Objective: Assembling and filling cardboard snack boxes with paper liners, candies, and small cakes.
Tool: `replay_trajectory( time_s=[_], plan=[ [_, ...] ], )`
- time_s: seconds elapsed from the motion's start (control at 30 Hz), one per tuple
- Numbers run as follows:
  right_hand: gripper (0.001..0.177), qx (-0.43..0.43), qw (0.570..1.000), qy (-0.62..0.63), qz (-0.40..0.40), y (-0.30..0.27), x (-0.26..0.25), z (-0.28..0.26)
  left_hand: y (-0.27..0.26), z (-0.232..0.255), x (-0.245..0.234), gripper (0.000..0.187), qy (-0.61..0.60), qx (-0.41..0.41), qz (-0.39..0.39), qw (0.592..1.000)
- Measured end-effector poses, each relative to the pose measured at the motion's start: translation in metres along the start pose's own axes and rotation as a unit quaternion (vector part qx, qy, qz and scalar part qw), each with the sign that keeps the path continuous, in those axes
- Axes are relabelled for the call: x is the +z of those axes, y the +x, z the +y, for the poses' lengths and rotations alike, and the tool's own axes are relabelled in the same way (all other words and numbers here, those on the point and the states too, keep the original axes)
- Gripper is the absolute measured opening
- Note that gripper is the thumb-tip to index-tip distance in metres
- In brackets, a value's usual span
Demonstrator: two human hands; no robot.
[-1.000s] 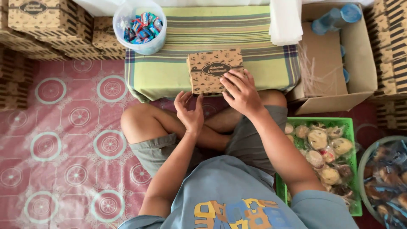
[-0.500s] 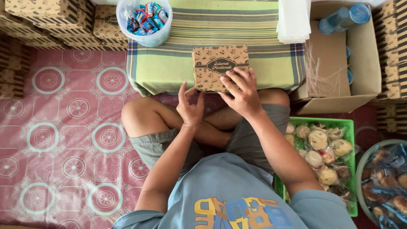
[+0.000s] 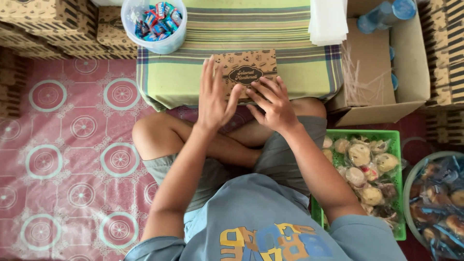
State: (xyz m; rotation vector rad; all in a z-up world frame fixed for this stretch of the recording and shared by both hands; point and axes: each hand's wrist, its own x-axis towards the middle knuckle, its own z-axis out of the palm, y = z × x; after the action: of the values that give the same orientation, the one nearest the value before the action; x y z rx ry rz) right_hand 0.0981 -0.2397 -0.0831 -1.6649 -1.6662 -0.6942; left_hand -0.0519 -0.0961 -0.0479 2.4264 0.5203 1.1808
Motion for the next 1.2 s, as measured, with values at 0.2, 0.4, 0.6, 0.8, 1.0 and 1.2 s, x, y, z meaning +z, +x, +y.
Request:
replay_trajectory(
  time_s=[0.2, 0.4, 0.6, 0.8, 1.0, 1.2],
  plan=[
    [0.03, 0.059, 0.991, 0.05, -0.107, 0.025, -0.034, -0.017, 0.02, -0.038, 0.04, 0.094, 0.101, 0.016, -0.199, 0.975],
    [0.045, 0.117, 0.983, 0.129, -0.053, 0.009, -0.015, 0.029, 0.041, -0.012, 0.013, 0.126, 0.132, -0.058, -0.344, 0.928],
    [0.13, 0.103, 0.941, 0.065, -0.315, 0.051, -0.021, 0.064, 0.04, -0.03, 0.024, 0.148, 0.212, 0.013, -0.4, 0.892],
    [0.125, 0.093, 0.932, 0.081, -0.342, 0.045, -0.017, 0.069, 0.034, -0.036, 0.03, 0.147, 0.198, 0.027, -0.406, 0.892],
    [0.135, 0.15, 0.866, 0.017, -0.476, 0.053, -0.014, 0.067, 0.029, -0.044, 0.036, 0.141, 0.148, 0.017, -0.398, 0.905],
    [0.146, 0.236, 0.884, 0.22, -0.338, 0.044, -0.014, 0.057, 0.016, -0.055, 0.017, 0.143, -0.206, -0.049, -0.212, 0.954]
  ],
)
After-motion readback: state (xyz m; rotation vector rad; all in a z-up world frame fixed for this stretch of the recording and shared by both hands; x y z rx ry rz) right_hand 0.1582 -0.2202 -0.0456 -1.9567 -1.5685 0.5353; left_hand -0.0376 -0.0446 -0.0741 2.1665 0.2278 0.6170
